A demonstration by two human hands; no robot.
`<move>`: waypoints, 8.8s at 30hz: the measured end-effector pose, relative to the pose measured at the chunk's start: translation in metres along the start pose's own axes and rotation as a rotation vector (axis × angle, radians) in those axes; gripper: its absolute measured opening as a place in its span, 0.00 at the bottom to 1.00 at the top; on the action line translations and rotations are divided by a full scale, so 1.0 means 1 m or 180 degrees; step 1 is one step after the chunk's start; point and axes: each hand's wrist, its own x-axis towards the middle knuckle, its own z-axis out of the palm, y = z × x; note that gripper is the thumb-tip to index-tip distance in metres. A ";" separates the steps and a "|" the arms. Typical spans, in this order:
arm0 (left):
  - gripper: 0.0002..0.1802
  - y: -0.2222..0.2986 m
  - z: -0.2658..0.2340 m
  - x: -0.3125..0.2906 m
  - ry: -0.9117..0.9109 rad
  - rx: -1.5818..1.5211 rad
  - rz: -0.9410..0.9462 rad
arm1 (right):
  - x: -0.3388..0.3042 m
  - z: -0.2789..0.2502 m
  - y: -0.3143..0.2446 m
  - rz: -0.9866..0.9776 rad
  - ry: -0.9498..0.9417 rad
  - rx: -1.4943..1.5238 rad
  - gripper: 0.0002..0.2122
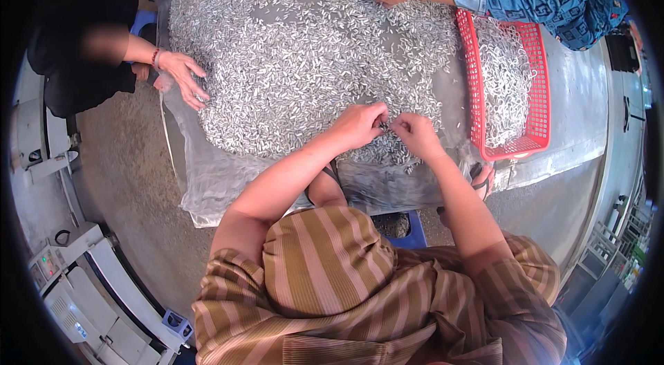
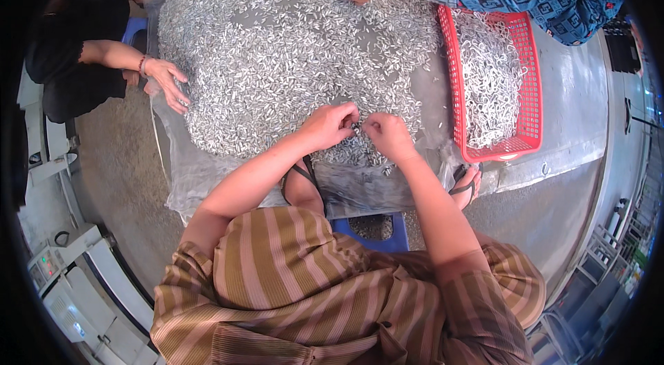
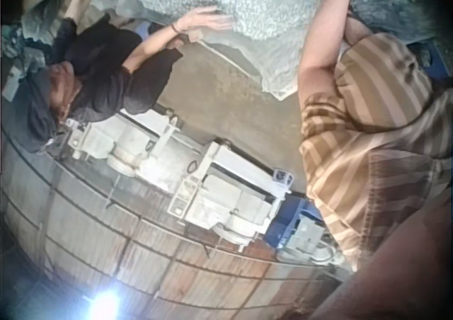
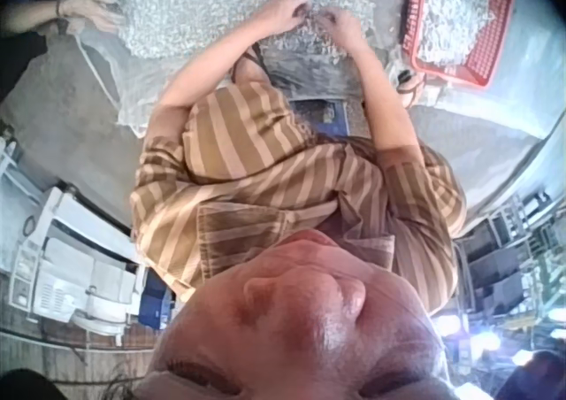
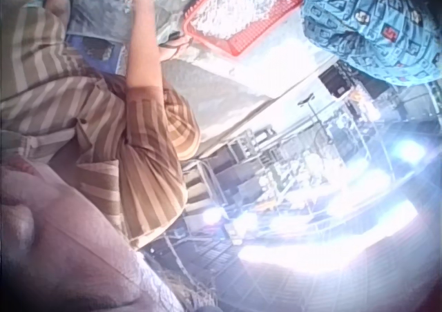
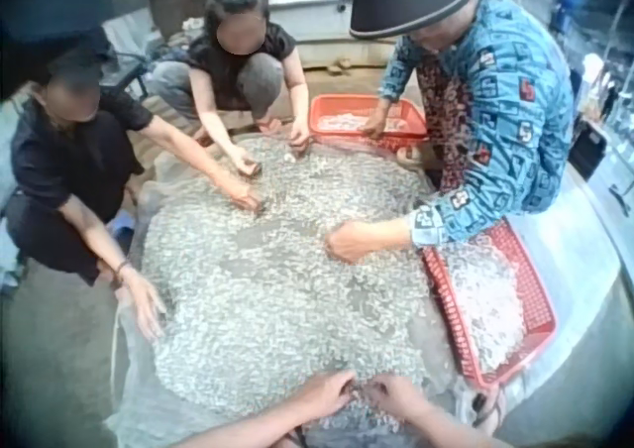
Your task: The person sorts small dried fish from a large pile on a plastic sheet into a red plastic basket by hand.
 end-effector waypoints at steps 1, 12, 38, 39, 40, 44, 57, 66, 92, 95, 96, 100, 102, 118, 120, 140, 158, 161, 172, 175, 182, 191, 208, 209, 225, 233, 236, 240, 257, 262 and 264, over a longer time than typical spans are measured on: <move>0.14 0.000 0.001 0.002 -0.0057 -0.0061 0.0024 | 0.001 -0.006 -0.001 0.0133 0.0038 0.0081 0.07; 0.15 -0.022 0.011 -0.014 -0.0095 0.1490 0.0108 | -0.009 0.027 0.018 -0.0603 -0.0148 -0.0857 0.17; 0.14 -0.063 -0.046 0.018 0.0789 0.3065 0.0501 | 0.007 -0.031 0.027 -0.0188 0.1311 -0.0847 0.07; 0.14 -0.056 -0.045 0.026 0.0822 0.3028 0.0553 | 0.009 -0.044 0.029 -0.0132 0.1436 -0.0861 0.08; 0.13 -0.042 -0.040 0.036 0.0844 0.2985 0.0598 | 0.010 -0.054 0.031 -0.0068 0.1551 -0.0874 0.08; 0.14 -0.009 0.031 0.060 -0.0431 0.2081 0.1706 | 0.015 -0.075 0.033 -0.0104 0.1899 -0.0669 0.10; 0.16 -0.064 -0.065 0.056 0.0993 0.3248 -0.0117 | 0.011 -0.101 0.049 0.0035 0.2526 -0.0254 0.10; 0.14 -0.056 -0.005 -0.010 0.0069 0.2552 0.1250 | 0.017 -0.097 0.052 -0.0128 0.2574 0.0057 0.12; 0.14 -0.094 -0.099 0.004 -0.0011 0.3275 0.0401 | -0.012 -0.088 0.093 0.0550 0.2572 -0.1251 0.21; 0.10 -0.072 -0.097 0.002 0.0782 0.3107 0.0232 | -0.011 -0.089 0.091 0.0549 0.2621 -0.1252 0.21; 0.09 -0.056 -0.096 -0.003 0.1088 0.3011 0.0215 | -0.013 -0.089 0.091 0.0559 0.2652 -0.1258 0.21; 0.08 -0.042 -0.082 -0.052 0.1003 0.2229 -0.0720 | -0.011 -0.088 0.095 0.0385 0.2835 -0.1559 0.21; 0.08 -0.057 -0.073 -0.085 0.0871 0.1794 -0.0881 | -0.014 -0.083 0.079 0.0562 0.2879 -0.1956 0.21; 0.13 -0.064 -0.061 -0.100 -0.0753 0.1609 -0.0145 | -0.022 0.122 -0.053 -0.1702 -0.0126 -0.1275 0.22; 0.11 -0.072 -0.058 -0.101 -0.0442 0.1601 -0.0034 | -0.011 0.126 -0.052 -0.1880 0.0026 -0.1177 0.20; 0.11 -0.051 -0.056 -0.108 -0.0806 0.2107 -0.1582 | -0.017 0.125 -0.048 -0.1802 -0.0296 -0.0853 0.19; 0.22 -0.068 -0.035 -0.083 -0.2046 0.1843 -0.2636 | -0.018 0.131 -0.052 -0.1898 0.0111 -0.0878 0.07; 0.23 -0.076 -0.032 -0.081 -0.1881 0.1774 -0.2745 | -0.016 0.129 -0.050 -0.1993 0.0181 -0.0856 0.06; 0.21 -0.069 -0.045 -0.113 -0.0786 0.1000 -0.2229 | -0.042 0.115 -0.043 -0.1882 -0.0152 -0.0941 0.24; 0.09 -0.072 -0.063 -0.143 0.1338 -0.1666 -0.2259 | -0.043 0.124 -0.040 -0.1898 -0.0101 -0.0737 0.26; 0.31 -0.081 -0.054 -0.165 0.0004 -0.0359 -0.2560 | -0.046 0.135 -0.050 -0.1586 -0.0019 -0.0135 0.14; 0.19 -0.101 -0.037 -0.166 0.0381 -0.0871 -0.1947 | -0.034 0.139 -0.064 -0.1028 0.0471 -0.0031 0.10; 0.14 -0.015 -0.085 -0.109 0.0237 0.2328 -0.1481 | -0.059 0.075 0.008 0.1379 0.1949 0.0963 0.09; 0.14 0.001 -0.110 -0.111 0.0484 0.2333 -0.1235 | -0.061 0.070 0.001 0.1347 0.2055 0.1062 0.09; 0.14 0.226 -0.206 -0.059 0.1097 0.3405 0.0301 | -0.074 0.050 -0.001 0.1585 0.2143 0.1858 0.09; 0.14 0.203 -0.171 -0.057 0.0114 0.2764 -0.0480 | -0.082 0.050 0.003 0.1787 0.2183 0.1857 0.09; 0.15 0.198 -0.156 -0.061 0.0206 0.2803 -0.0716 | -0.083 0.048 0.006 0.1917 0.2014 0.2108 0.11; 0.16 0.184 -0.159 -0.060 0.0172 0.3703 -0.0350 | -0.086 0.046 0.008 0.2434 0.2764 0.1582 0.19; 0.35 -0.118 -0.149 -0.364 0.1768 0.1231 -0.2675 | -0.127 -0.014 0.080 0.3029 0.3167 -0.1067 0.40; 0.39 -0.129 -0.085 -0.345 0.2160 0.0627 -0.3813 | -0.110 -0.031 0.090 0.2192 0.2119 -0.1265 0.29; 0.41 -0.118 -0.085 -0.321 0.2215 0.0641 -0.4070 | -0.090 -0.032 0.120 0.2045 0.1953 -0.0211 0.24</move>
